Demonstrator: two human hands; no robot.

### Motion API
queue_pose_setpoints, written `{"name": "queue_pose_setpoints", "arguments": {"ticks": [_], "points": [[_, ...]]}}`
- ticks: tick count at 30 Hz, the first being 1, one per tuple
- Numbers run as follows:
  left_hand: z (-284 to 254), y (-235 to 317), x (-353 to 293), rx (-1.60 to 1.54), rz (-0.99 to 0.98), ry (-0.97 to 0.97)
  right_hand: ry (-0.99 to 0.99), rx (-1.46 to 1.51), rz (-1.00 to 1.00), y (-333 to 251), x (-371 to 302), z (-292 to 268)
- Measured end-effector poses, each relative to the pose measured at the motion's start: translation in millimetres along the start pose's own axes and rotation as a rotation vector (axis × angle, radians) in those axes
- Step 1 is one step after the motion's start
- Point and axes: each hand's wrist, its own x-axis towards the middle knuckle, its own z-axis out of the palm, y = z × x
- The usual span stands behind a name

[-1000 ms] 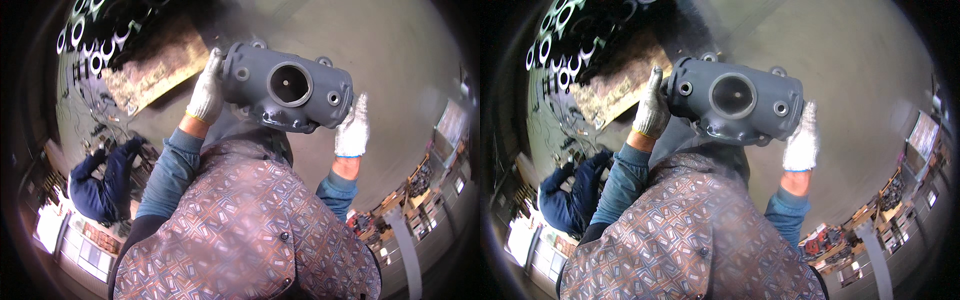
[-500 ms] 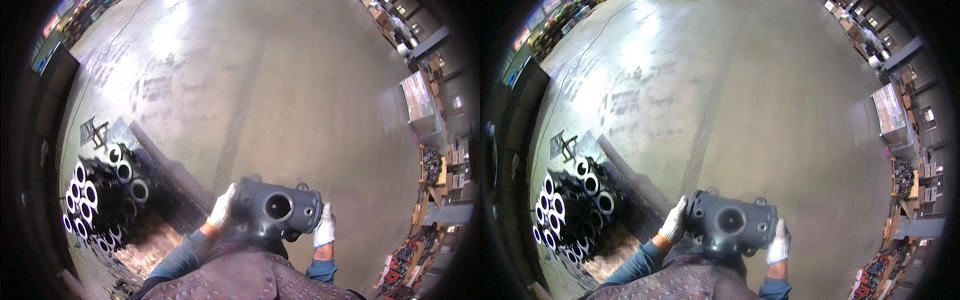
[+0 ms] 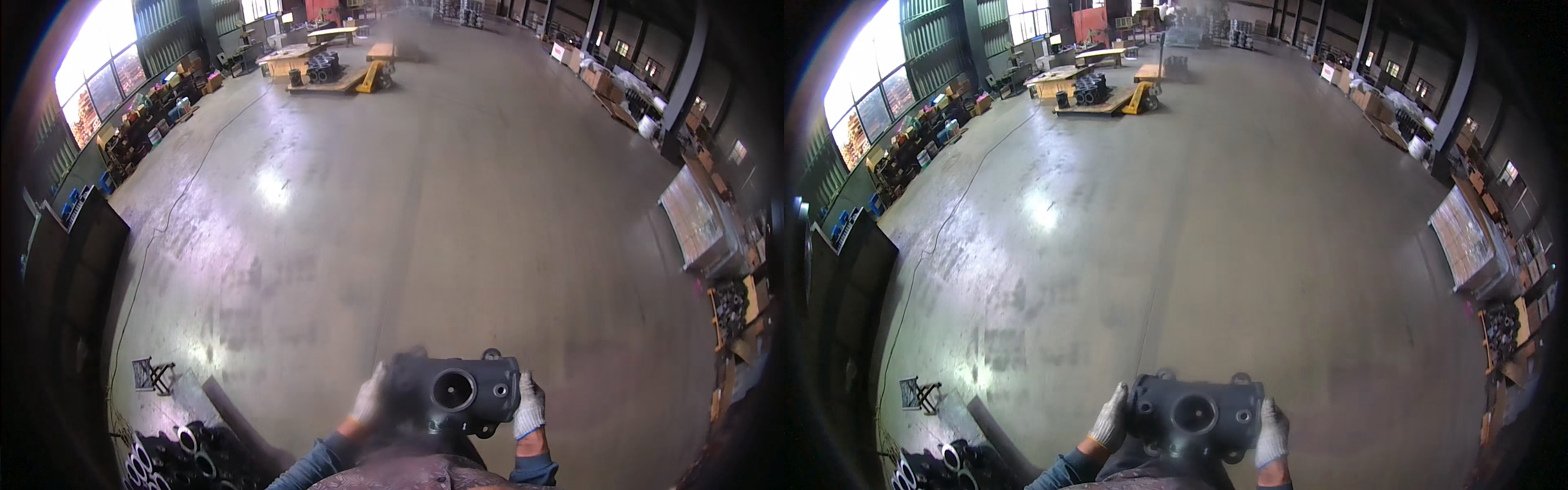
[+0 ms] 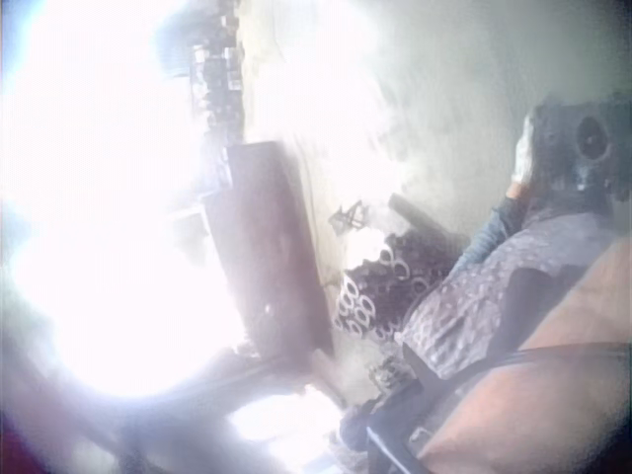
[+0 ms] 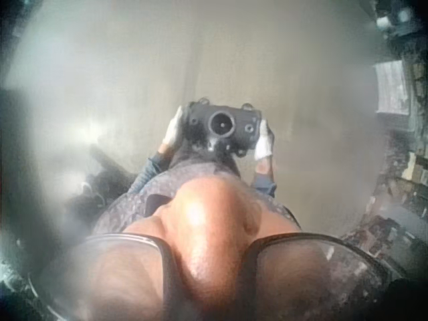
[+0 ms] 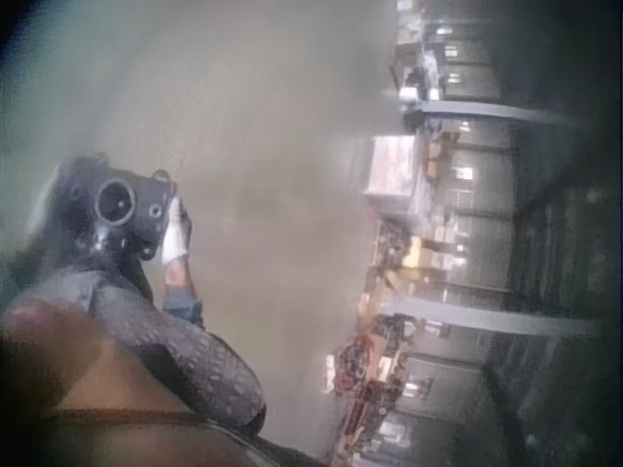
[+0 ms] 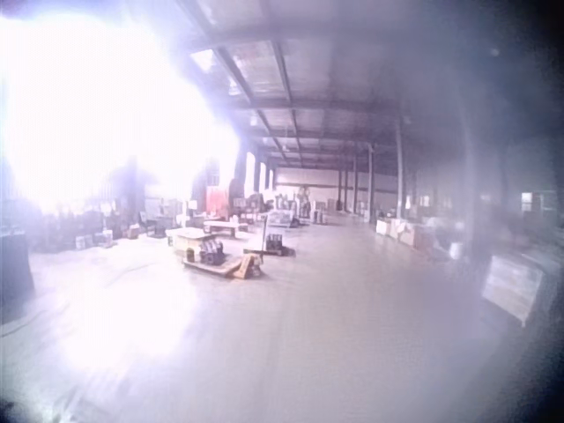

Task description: The person picks up a cylindrical metal part, places it on a workbench, and uses an angle grinder to smooth its edges. They rotate the part to grind different sides, then place the finished piece on a pallet with other similar parts.

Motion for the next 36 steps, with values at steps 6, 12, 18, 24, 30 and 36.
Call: {"name": "queue_pose_setpoints", "arguments": {"ticks": [6, 12, 18, 24, 30, 36], "points": [[-3.7, 56.4, 252.7, -0.365, 0.024, 0.02, -0.078, 0.019, 0.137, -135.2, 235.1, 132.0], [-9.9, 152.4, 528.9, -0.214, 0.201, -0.015, -0.056, 0.13, 0.094, -227.8, 466.4, 239.4], [18.0, 286.0, 812.7, -0.995, -0.207, -0.169, 0.047, -0.011, 0.038, -341.4, 718.6, 330.0], [64.6, 355.2, 1097.2, -0.774, -0.197, 0.076, -0.179, -0.105, 0.004, -443.2, 1006.8, 449.2], [77.7, 389.8, 1372.9, -1.062, -0.255, -0.043, -0.267, -0.308, -0.01, -548.4, 1297.6, 592.6], [79.3, 486.4, 1622.6, -0.847, -0.168, 0.135, -0.142, -0.225, 0.028, -620.0, 1501.5, 683.6]]}}
